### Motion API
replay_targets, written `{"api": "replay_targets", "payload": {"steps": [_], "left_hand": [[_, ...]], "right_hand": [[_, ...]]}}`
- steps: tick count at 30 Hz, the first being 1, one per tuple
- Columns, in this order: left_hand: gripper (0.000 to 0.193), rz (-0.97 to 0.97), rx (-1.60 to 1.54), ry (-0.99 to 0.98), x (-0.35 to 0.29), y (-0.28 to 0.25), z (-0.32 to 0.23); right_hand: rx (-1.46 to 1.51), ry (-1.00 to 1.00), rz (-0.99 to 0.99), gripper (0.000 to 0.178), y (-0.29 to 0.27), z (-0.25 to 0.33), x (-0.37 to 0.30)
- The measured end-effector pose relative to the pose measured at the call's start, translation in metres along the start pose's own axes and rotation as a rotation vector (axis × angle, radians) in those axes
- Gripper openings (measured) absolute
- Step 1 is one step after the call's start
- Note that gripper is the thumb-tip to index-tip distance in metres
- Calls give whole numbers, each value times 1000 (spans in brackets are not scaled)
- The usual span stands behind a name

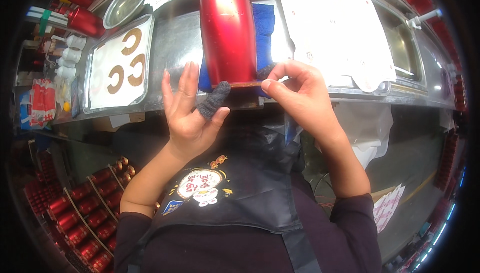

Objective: The person applies a gold crescent-shaped sticker to the neck of a red bottle, then applies a rectangular label to the bottle's body. They smooth the labels with their fingers and wipe the bottle with a cloth.

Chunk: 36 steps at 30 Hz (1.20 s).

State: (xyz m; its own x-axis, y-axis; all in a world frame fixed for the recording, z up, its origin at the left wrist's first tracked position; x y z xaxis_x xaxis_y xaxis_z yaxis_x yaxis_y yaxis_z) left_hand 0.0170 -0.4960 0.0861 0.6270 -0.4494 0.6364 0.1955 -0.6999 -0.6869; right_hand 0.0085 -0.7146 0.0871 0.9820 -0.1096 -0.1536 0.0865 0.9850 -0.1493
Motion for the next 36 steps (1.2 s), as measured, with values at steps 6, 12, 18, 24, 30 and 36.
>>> {"api": "replay_targets", "payload": {"steps": [6, 12, 18, 24, 30, 36], "left_hand": [[20, 31, 64, 99, 20, -7, -10], [27, 130, 165, 145, 37, 13, -23], [57, -112, -118, -60, 32, 16, 9], [52, -71, -164, -138, -9, 5, 16], [40, -10, -98, -85, -18, 10, 15], [36, 2, -6, 33, 2, 5, 4]], "right_hand": [[10, 6, 28, 11, 1, -4, 2], [-14, 30, 69, 10, 7, -8, 7], [-83, 51, 125, 9, 9, -6, 10], [-38, 46, 103, 9, 2, 6, 3], [-35, 31, 104, 9, -4, 3, 2], [-27, 19, 92, 9, -4, -7, 8]]}}
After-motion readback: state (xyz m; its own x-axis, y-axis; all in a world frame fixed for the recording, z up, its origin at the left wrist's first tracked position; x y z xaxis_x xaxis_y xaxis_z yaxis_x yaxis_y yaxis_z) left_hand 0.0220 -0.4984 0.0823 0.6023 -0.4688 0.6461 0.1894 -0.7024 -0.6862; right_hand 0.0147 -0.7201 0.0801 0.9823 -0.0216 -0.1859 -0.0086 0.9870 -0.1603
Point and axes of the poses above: each hand's wrist, its own x-axis towards the middle knuckle, its own y-axis out of the palm, z = x × y, the point moved 5 cm from there along x, towards the middle knuckle, and after that the axes turned 4 degrees about -z, right-handed, at the moved point
